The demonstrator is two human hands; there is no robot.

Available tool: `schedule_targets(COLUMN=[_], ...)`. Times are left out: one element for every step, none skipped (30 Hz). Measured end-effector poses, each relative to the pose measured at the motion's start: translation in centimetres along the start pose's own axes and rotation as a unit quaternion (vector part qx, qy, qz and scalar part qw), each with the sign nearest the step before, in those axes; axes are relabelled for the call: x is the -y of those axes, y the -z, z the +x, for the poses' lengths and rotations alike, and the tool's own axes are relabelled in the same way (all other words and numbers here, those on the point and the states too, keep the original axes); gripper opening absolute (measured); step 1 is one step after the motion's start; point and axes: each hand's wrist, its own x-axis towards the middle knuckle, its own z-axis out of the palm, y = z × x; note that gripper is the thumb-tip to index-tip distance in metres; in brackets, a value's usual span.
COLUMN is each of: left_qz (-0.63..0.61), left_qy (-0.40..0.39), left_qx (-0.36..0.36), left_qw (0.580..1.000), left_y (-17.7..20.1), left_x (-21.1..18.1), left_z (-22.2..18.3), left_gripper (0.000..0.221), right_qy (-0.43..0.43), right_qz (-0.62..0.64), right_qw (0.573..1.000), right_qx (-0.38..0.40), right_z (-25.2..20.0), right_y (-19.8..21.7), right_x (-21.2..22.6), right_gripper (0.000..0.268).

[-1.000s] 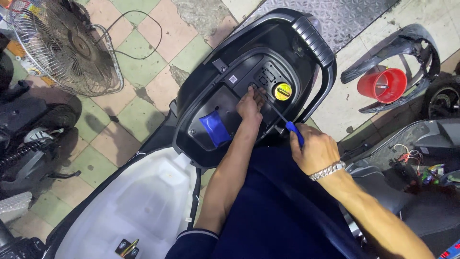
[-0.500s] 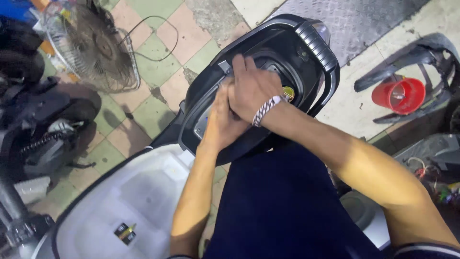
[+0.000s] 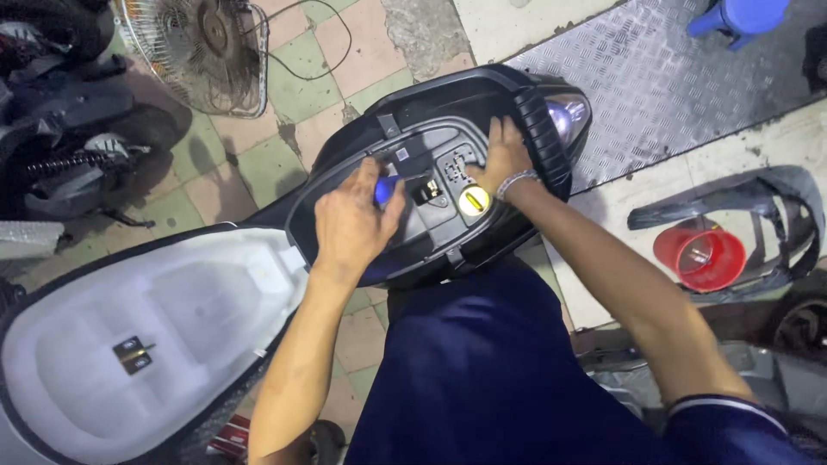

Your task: Disassembling the under-seat storage area of a scooter using a screwdriver to remove internal components

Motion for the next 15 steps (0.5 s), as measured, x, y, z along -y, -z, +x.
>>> schedule_targets(left_qz=[0.002,0.009,0.016,0.020,0.014,0.007,0.009,0.009,0.009,0.011,0.010,0.008,0.010,0.014,0.018], left_qy=[0.005,0.029,0.053,0.061,0.071,0.079,0.085,0.091,0.096,0.100,0.090,0.079,0.080,0.069,0.058], left_qx=[-0.002,0.020,0.041,0.042,0.053,0.064,0.066,0.067,0.067,0.068,0.073,0.078,0.078,0.093,0.107], left_qw=[1.000,0.999,0.998,0.997,0.996,0.995,0.994,0.994,0.993,0.993,0.993,0.994,0.994,0.993,0.992], left_y=[0.2,0.5,0.7,1.2,1.7,2.2,2.0,1.8,1.6,1.6,1.6,1.5,2.0,2.5,3.0], left_x=[-0.6,-1.1,-1.5,-2.1,-2.7,-3.2,-3.4,-3.6,-3.9,-3.9,-4.0,-4.2,-4.5,-4.8,-5.1], left_z=[0.2,0.2,0.2,0.4,0.7,0.9,0.8,1.0,1.2,1.3,1.4,1.7,2.0,2.1,2.2], left_gripper=[0.035,0.033,0.030,0.030,0.029,0.028,0.028,0.030,0.031,0.031,0.028,0.024,0.024,0.020,0.017], right_qy=[0.005,0.016,0.027,0.033,0.051,0.067,0.071,0.084,0.097,0.100,0.106,0.111,0.112,0.115,0.118], right_qz=[-0.001,-0.023,-0.045,-0.045,-0.080,-0.114,-0.113,-0.110,-0.107,-0.106,-0.105,-0.104,-0.102,-0.101,-0.100], right_qw=[1.000,1.000,0.998,0.998,0.995,0.991,0.990,0.990,0.989,0.989,0.988,0.988,0.988,0.988,0.988], right_qx=[0.002,0.012,0.021,0.027,0.028,0.028,0.033,0.035,0.038,0.040,0.034,0.026,0.027,0.018,0.010], right_z=[-0.4,-0.8,-1.3,-1.0,-0.6,-0.4,0.1,0.7,1.3,1.5,1.7,2.1,2.1,2.0,1.9], right_y=[0.7,1.1,1.5,1.6,1.6,1.6,1.1,0.9,0.6,0.2,-0.3,-0.6,-0.8,-1.0,-1.3], right_x=[0.4,0.9,1.5,1.1,0.8,0.4,0.0,-0.5,-1.0,-1.3,-1.5,-1.9,-2.0,-2.2,-2.3], right_gripper=[0.112,0.113,0.115,0.115,0.106,0.098,0.098,0.094,0.090,0.090,0.089,0.089,0.089,0.088,0.087])
